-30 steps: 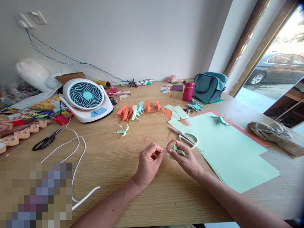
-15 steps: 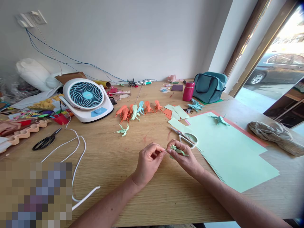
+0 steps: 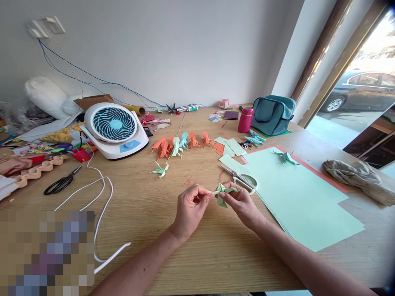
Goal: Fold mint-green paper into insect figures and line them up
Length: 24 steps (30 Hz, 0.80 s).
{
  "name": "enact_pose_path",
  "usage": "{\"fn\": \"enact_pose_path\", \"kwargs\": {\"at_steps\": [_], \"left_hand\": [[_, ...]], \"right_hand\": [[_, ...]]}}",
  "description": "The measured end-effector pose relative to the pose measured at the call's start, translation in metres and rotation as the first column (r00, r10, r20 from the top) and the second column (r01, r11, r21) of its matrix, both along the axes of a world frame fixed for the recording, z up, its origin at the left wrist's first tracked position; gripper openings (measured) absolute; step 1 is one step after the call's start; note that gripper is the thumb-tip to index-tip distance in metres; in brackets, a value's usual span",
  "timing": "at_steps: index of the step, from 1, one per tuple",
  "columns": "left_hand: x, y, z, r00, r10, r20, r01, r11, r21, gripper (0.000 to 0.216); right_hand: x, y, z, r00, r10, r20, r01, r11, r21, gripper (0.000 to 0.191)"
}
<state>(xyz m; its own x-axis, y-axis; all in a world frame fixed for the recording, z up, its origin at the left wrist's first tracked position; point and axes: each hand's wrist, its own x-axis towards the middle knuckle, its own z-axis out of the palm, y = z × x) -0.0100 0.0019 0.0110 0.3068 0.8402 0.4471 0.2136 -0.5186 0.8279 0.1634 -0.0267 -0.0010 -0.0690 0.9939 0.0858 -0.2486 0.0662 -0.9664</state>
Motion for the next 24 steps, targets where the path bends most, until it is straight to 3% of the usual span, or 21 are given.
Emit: {"fn": "enact_pose_path", "kwargs": {"at_steps": [6,12,20,24], "left_hand": [[0.0001,0.0013,0.0006,0.997,-0.066,0.034,0.070,0.987,-0.145,0.016],[0.0015,0.0010,0.0051,0.998,-0.055,0.015,0.055,0.998,-0.025,0.016],[0.0032,0.0027,0.0024,0.993,-0.098,0.068,0.109,0.977,-0.185,0.021],[0.0032,0.0023,0.0019,0.997,-0.060,0.051,0.066,0.990,-0.122,0.022]], "right_hand": [[0.0009,0.0002,-0.0001,0.999,0.004,-0.036,-0.005,1.000,-0.020,0.046],[0.0000,0.0008,-0.0025,0.999,0.004,-0.032,-0.004,1.000,-0.008,0.042],[-0.0004,0.0026,-0.0046,1.000,-0.003,-0.014,0.003,1.000,0.006,0.040],[-0.0001,0.0032,-0.0053,0.999,-0.031,-0.027,0.030,0.999,-0.011,0.041]]}}
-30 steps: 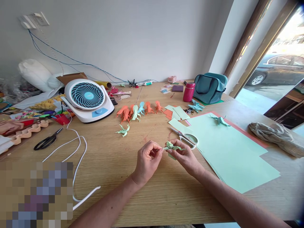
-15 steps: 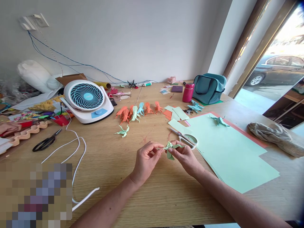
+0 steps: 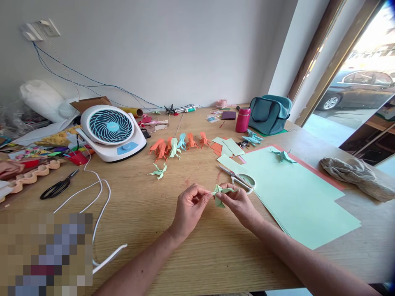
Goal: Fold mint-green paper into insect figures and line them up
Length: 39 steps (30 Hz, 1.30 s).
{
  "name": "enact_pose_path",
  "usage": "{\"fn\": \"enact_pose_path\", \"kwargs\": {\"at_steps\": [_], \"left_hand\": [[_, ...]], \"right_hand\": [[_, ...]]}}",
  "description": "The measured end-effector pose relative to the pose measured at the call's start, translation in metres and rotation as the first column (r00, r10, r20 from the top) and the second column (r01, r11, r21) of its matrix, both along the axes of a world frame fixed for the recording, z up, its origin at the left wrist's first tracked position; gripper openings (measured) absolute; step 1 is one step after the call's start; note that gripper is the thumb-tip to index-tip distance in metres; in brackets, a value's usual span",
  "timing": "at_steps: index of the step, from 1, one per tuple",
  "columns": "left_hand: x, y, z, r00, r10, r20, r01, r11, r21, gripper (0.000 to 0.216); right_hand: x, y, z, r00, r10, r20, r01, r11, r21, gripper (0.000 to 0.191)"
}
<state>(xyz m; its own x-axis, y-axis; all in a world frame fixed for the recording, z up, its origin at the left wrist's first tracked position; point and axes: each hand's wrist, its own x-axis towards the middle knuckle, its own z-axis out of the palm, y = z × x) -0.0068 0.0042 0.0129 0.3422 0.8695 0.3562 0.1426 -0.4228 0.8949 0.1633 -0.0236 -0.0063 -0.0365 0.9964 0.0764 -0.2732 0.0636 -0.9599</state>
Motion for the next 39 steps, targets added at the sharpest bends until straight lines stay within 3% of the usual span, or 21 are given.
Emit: {"fn": "enact_pose_path", "kwargs": {"at_steps": [7,11,15,17,21,28,34,39], "left_hand": [[-0.007,0.008,0.004,0.999,0.035,0.030,-0.035,0.999,-0.001,0.022],[-0.008,0.011,0.002,0.996,-0.017,0.085,0.025,0.995,-0.095,0.024],[-0.001,0.007,-0.004,0.987,-0.044,0.157,0.078,0.972,-0.220,0.051],[0.004,0.004,-0.008,0.988,-0.034,0.149,0.070,0.968,-0.242,0.047],[0.010,-0.001,-0.012,0.992,0.022,0.128,0.003,0.981,-0.193,0.030],[0.005,0.003,-0.007,0.989,0.028,0.147,-0.002,0.984,-0.178,0.036],[0.004,0.004,-0.006,0.991,0.018,0.129,0.006,0.982,-0.187,0.032],[0.002,0.006,-0.005,0.995,-0.019,0.099,0.026,0.997,-0.067,0.029]], "right_hand": [[0.001,-0.001,0.003,0.997,0.041,0.060,-0.042,0.999,0.025,0.037],[0.002,-0.001,0.002,0.997,0.062,0.053,-0.063,0.998,0.013,0.041],[-0.001,0.002,-0.003,1.000,-0.009,-0.028,0.009,1.000,-0.001,0.038],[-0.003,0.003,-0.006,0.997,-0.034,-0.062,0.035,0.999,0.024,0.037],[-0.006,0.001,-0.007,1.000,-0.014,-0.014,0.014,0.998,0.068,0.036],[-0.002,-0.002,-0.003,0.992,0.124,0.011,-0.124,0.991,0.053,0.031],[-0.002,0.000,-0.001,0.998,0.048,0.041,-0.051,0.996,0.070,0.032],[0.000,-0.001,-0.001,0.992,-0.005,0.128,-0.010,0.993,0.116,0.033]]}}
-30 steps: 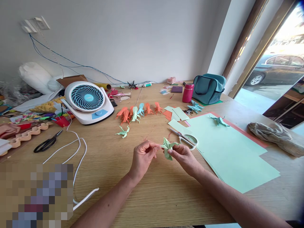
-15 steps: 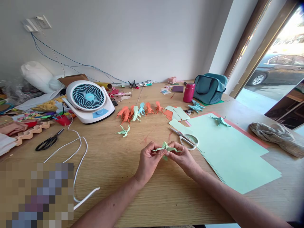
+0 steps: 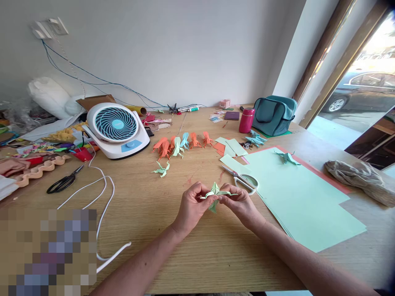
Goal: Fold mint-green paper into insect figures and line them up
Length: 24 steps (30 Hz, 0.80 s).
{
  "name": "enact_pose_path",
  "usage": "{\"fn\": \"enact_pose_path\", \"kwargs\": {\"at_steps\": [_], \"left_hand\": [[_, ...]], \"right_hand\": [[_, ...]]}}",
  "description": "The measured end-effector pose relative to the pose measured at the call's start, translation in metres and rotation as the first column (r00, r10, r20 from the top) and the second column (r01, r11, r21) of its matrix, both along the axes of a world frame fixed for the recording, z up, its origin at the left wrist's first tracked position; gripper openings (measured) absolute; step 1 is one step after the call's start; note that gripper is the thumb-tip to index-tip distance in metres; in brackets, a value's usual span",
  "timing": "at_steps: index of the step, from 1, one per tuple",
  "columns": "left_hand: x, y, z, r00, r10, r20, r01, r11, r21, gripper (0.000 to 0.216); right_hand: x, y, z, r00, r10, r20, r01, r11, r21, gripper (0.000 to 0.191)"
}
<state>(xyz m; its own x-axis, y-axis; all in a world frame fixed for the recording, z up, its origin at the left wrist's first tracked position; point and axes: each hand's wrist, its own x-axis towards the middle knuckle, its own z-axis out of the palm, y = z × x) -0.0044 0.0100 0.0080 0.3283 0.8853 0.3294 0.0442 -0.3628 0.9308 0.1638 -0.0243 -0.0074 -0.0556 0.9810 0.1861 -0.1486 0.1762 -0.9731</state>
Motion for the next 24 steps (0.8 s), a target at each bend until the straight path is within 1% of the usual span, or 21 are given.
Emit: {"fn": "enact_pose_path", "kwargs": {"at_steps": [3,7,11,14,17,21,24], "left_hand": [[-0.0025,0.0016,0.0004,0.999,0.011,-0.037,-0.007,0.995,0.100,0.027],[-0.0043,0.0015,0.0015,0.997,0.018,-0.074,0.000,0.972,0.234,0.026],[-0.0039,0.0006,0.0019,0.995,0.029,-0.097,0.001,0.954,0.299,0.020],[-0.0049,0.0014,0.0015,0.993,0.051,-0.108,-0.009,0.936,0.353,0.015],[-0.0071,0.0026,0.0008,0.991,0.068,-0.113,-0.014,0.906,0.423,0.015],[-0.0084,0.0039,0.0007,0.991,0.052,-0.123,0.017,0.864,0.503,0.015],[-0.0079,0.0043,0.0010,0.991,0.057,-0.121,0.017,0.843,0.537,0.014]], "right_hand": [[0.0018,-0.0009,0.0002,0.998,-0.007,0.069,0.004,0.999,0.048,0.030],[0.0024,-0.0018,-0.0002,0.995,-0.033,0.096,0.021,0.993,0.120,0.025],[0.0014,-0.0015,-0.0007,0.991,-0.065,0.120,0.042,0.982,0.184,0.021],[0.0008,-0.0013,-0.0004,0.990,-0.034,0.139,0.006,0.980,0.198,0.017],[0.0009,-0.0021,-0.0003,0.985,-0.011,0.170,-0.027,0.975,0.222,0.012],[0.0013,-0.0040,0.0006,0.968,-0.092,0.235,0.017,0.952,0.305,0.009],[0.0015,-0.0047,0.0019,0.951,-0.151,0.269,0.047,0.932,0.358,0.012]]}}
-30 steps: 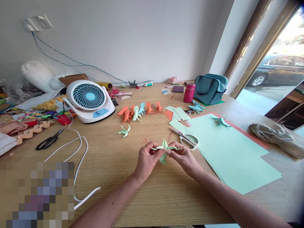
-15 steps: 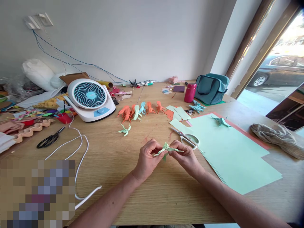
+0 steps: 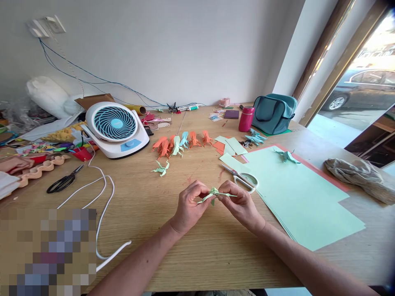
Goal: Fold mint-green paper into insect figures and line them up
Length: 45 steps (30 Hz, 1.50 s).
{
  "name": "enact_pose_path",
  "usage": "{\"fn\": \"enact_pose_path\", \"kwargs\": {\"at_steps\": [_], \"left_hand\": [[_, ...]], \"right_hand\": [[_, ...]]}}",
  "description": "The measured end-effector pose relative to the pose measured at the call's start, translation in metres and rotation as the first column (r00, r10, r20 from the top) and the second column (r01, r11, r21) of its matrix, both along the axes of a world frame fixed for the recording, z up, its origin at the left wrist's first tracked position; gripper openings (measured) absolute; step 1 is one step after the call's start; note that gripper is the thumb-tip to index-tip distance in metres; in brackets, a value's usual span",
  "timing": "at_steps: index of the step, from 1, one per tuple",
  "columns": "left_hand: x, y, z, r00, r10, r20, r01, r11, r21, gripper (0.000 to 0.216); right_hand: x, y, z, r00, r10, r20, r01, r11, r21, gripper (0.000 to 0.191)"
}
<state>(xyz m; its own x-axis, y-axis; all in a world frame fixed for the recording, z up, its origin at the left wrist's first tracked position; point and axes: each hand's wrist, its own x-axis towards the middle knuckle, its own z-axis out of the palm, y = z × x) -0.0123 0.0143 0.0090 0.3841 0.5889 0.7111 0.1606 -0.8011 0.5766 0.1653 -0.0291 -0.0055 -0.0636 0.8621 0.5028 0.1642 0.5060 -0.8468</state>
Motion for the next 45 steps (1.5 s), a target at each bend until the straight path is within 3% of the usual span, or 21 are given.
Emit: {"fn": "enact_pose_path", "kwargs": {"at_steps": [7,12,16,19,21,25,32,35,38,42,45], "left_hand": [[-0.004,0.001,0.001,0.997,-0.014,-0.070,0.024,0.990,0.140,0.011],[-0.005,0.002,0.003,0.997,-0.050,-0.062,0.057,0.991,0.122,0.010],[0.002,0.001,0.000,1.000,-0.007,-0.025,0.003,0.988,-0.153,0.020],[0.006,0.001,-0.004,1.000,-0.001,0.008,0.004,0.903,-0.430,0.020],[0.008,0.002,-0.007,0.999,-0.019,0.043,0.039,0.838,-0.544,0.022],[0.008,0.007,-0.011,0.996,-0.027,0.090,0.079,0.761,-0.644,0.029],[0.004,0.012,-0.008,0.975,-0.100,0.200,0.215,0.668,-0.713,0.032],[0.001,0.013,-0.005,0.960,-0.192,0.205,0.280,0.701,-0.656,0.028],[-0.003,0.016,-0.004,0.949,-0.247,0.196,0.315,0.754,-0.577,0.027],[-0.005,0.016,-0.004,0.927,-0.324,0.187,0.373,0.758,-0.535,0.032],[-0.004,0.017,-0.007,0.916,-0.347,0.200,0.398,0.730,-0.555,0.030]], "right_hand": [[0.000,-0.001,-0.001,1.000,-0.006,0.003,0.006,1.000,0.021,0.013],[0.000,-0.002,0.000,0.999,-0.025,0.020,0.025,0.999,0.027,0.015],[-0.001,-0.001,-0.004,0.998,-0.063,0.027,0.065,0.995,-0.079,0.022],[-0.002,0.004,-0.010,0.998,-0.054,-0.042,0.044,0.978,-0.203,0.031],[-0.003,0.008,-0.013,0.992,-0.039,-0.122,0.003,0.959,-0.283,0.035],[-0.005,0.011,-0.014,0.966,-0.027,-0.258,-0.070,0.929,-0.363,0.039],[-0.002,0.006,-0.004,0.949,0.041,-0.312,-0.168,0.906,-0.390,0.040],[-0.001,0.005,-0.002,0.921,0.121,-0.372,-0.280,0.867,-0.413,0.037],[-0.001,0.004,-0.003,0.853,0.238,-0.463,-0.456,0.772,-0.443,0.035],[-0.003,0.003,-0.006,0.766,0.341,-0.545,-0.612,0.647,-0.455,0.037],[-0.003,0.002,-0.004,0.752,0.271,-0.600,-0.602,0.654,-0.458,0.037]]}}
